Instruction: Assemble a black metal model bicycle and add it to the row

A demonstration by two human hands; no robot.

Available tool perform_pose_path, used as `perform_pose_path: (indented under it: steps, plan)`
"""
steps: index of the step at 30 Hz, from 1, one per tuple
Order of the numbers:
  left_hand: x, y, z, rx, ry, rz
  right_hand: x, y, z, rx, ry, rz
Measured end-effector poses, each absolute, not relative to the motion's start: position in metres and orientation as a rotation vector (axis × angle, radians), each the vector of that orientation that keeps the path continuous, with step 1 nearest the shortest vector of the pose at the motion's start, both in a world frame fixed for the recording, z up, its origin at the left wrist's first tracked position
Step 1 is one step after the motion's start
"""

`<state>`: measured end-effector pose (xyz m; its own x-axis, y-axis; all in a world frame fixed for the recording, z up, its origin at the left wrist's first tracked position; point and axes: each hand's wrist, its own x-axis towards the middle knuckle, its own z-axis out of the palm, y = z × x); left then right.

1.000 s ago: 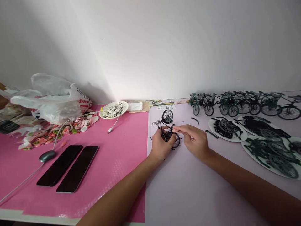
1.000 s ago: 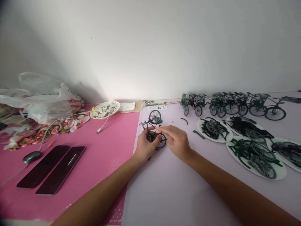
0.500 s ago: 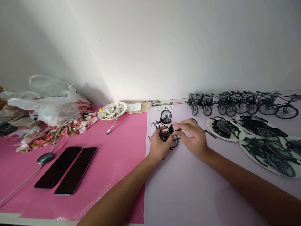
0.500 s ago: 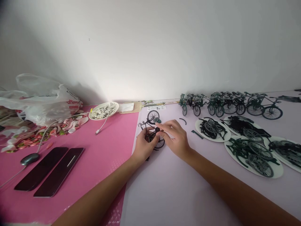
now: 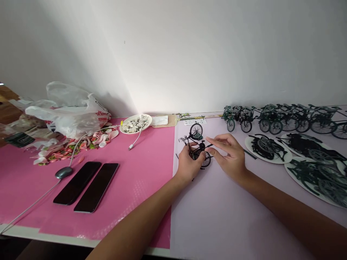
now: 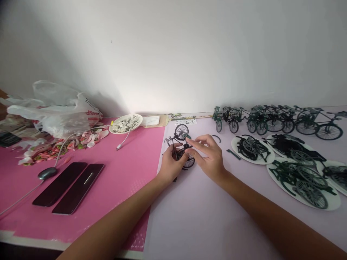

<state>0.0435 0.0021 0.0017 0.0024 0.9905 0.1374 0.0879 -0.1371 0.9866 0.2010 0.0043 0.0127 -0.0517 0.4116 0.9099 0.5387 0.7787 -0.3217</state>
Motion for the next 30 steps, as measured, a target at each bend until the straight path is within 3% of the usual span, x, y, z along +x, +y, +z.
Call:
perform_pose_path:
  steps: [17,30]
  plan:
    - [0.043,0.004,-0.004,1.403,1.235,1.285,0.196,0.0,0.005,-0.766,-1.616,0.158]
    - [0.039,0.007,-0.002,1.365,1.206,1.348,0.213,0.02,-0.007,-1.111,-1.736,0.284]
